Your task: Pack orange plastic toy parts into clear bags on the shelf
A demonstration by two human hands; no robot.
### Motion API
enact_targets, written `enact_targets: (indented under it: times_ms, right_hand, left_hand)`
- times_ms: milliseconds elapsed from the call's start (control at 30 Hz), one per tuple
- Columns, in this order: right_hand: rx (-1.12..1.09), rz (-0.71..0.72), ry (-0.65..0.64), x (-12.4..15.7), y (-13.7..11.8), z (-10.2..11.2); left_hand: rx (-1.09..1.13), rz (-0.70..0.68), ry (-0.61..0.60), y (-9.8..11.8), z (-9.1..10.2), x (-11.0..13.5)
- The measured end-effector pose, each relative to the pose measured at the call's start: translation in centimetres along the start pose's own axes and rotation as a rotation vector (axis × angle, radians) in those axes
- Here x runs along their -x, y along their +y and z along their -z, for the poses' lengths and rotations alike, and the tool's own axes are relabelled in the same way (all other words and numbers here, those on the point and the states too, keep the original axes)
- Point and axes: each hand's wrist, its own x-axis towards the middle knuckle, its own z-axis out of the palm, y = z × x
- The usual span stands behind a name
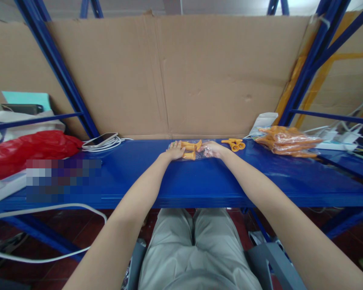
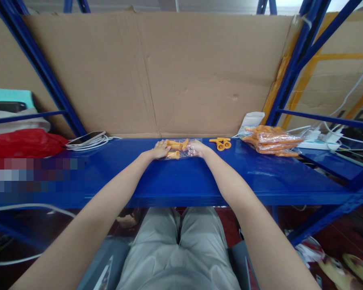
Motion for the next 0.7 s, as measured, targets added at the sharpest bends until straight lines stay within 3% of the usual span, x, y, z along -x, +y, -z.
enact_targets:
  times_ms: [567,633,700]
  right_hand:
    - [-0.002,0.008,-0.028,-1.0,0.5,0.4]
    - [0.04,0.009,-0.027,-0.9,0.3,0.7]
    - [0.186,0.036,0.054,-0.9,0.0,1.3]
  left_hand:
    - [0.054,0.058,0.012,0.5,0.9,1.5]
    - [0.054,0.055,0.011,0.3,0.8,1.3]
    - [0.05,0.059,0.004,0.1,0.7,1.0]
